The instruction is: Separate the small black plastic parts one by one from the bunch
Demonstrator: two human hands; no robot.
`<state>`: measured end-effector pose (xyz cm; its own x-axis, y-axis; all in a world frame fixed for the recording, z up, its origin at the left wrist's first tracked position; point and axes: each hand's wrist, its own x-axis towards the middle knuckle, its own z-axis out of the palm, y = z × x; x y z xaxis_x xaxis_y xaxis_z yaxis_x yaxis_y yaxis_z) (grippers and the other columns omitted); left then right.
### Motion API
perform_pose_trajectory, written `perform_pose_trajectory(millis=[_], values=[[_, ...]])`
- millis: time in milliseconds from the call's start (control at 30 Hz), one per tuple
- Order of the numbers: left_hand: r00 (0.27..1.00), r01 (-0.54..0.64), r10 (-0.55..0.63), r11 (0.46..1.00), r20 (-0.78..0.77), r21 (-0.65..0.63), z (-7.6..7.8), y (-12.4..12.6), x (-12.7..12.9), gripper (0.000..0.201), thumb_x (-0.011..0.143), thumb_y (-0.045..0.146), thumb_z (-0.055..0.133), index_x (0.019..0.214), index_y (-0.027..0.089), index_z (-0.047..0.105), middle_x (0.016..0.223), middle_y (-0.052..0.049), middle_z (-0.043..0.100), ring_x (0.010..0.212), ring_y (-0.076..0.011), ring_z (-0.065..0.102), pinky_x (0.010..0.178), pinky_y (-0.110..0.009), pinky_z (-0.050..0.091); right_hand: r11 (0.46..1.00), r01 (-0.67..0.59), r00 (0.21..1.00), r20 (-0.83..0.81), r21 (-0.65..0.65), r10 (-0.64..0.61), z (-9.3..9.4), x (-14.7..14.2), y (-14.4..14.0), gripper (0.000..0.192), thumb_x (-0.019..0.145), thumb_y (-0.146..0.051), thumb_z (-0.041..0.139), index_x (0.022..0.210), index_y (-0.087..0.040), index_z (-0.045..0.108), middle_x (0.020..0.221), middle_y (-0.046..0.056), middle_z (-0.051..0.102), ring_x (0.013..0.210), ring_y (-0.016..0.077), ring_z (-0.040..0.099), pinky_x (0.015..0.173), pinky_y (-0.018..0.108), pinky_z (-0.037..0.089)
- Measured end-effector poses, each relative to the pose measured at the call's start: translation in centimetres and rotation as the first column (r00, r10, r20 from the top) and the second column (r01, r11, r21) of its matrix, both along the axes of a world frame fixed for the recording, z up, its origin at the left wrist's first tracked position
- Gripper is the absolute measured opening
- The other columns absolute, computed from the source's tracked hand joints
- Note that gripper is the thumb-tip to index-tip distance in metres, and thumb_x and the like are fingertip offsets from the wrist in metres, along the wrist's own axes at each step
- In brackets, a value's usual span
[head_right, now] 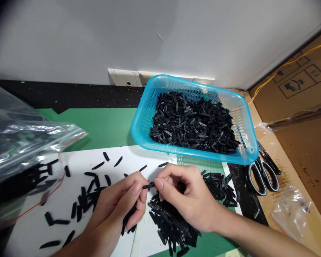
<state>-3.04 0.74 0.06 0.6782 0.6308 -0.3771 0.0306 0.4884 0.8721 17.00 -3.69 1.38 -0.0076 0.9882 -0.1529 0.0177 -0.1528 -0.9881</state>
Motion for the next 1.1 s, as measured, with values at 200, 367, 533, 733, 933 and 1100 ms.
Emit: perform_pose_trajectory(millis=[200,367,533,733,933,1100], values=[[0.999,-0.003,0.003,1.000,0.045,0.004,-0.2,0.0,-0.2,0.041,0.118,0.056,0.050,0.092,0.024,0.054,0.057,0.009,0.041,0.054,-0.0114,0.027,0.054,-0.029,0.022,1.000,0.020,1.000,-0.012,0.020,-0.019,-0.5,-0.1,-0.4,0.022,0.106,-0.034,0.075,0.089,-0.019,0.074,0.068,-0.002,0.061,0.061,0.0122,0.050,0.055,0.024,0.040],[0.997,-0.013,0.016,0.999,0.078,-0.045,-0.2,0.0,-0.1,0.030,0.119,0.054,0.050,0.108,0.026,0.056,0.057,0.012,0.037,0.052,-0.0111,0.024,0.052,-0.028,0.019,0.997,0.051,0.999,-0.005,0.066,-0.051,-0.7,-0.2,-0.7,0.007,0.101,-0.025,0.079,0.097,-0.020,0.075,0.068,-0.004,0.058,0.059,0.0114,0.049,0.053,0.024,0.039],[0.997,-0.038,0.038,0.999,0.071,-0.008,-0.2,0.1,0.1,0.032,0.119,0.051,0.049,0.105,0.024,0.058,0.057,0.010,0.044,0.052,-0.0106,0.029,0.053,-0.027,0.024,0.997,0.056,0.998,-0.009,0.061,-0.056,-0.6,-0.2,-0.5,0.008,0.101,-0.025,0.079,0.096,-0.020,0.075,0.068,-0.004,0.058,0.060,0.0115,0.049,0.053,0.024,0.039],[0.996,-0.053,0.050,0.998,0.077,0.037,-0.3,0.0,0.1,0.036,0.120,0.050,0.049,0.098,0.023,0.058,0.055,0.011,0.045,0.051,-0.0098,0.029,0.056,-0.026,0.028,0.998,0.052,0.999,-0.016,0.024,-0.052,-0.7,0.0,-0.4,0.014,0.104,-0.031,0.077,0.095,-0.020,0.076,0.072,-0.001,0.065,0.062,0.0127,0.053,0.057,0.026,0.043],[0.995,-0.077,0.076,0.997,0.057,0.015,-0.2,-0.2,0.1,0.039,0.120,0.052,0.046,0.097,0.023,0.058,0.054,0.010,0.044,0.051,-0.0105,0.030,0.054,-0.026,0.026,0.993,0.022,0.991,0.128,0.116,-0.037,0.0,-0.3,-0.6,0.015,0.106,-0.028,0.074,0.093,-0.022,0.074,0.073,-0.001,0.068,0.062,0.0136,0.057,0.056,0.026,0.045],[0.995,-0.097,0.098,0.995,0.030,-0.039,0.1,-0.1,0.2,0.045,0.118,0.061,0.041,0.101,0.023,0.058,0.054,0.009,0.047,0.048,-0.0104,0.029,0.050,-0.025,0.021,0.822,-0.093,0.816,0.516,0.562,-0.261,2.2,2.4,-0.5,0.020,0.099,-0.005,0.071,0.108,-0.023,0.073,0.090,0.003,0.079,0.080,0.0212,0.069,0.078,0.038,0.053]])
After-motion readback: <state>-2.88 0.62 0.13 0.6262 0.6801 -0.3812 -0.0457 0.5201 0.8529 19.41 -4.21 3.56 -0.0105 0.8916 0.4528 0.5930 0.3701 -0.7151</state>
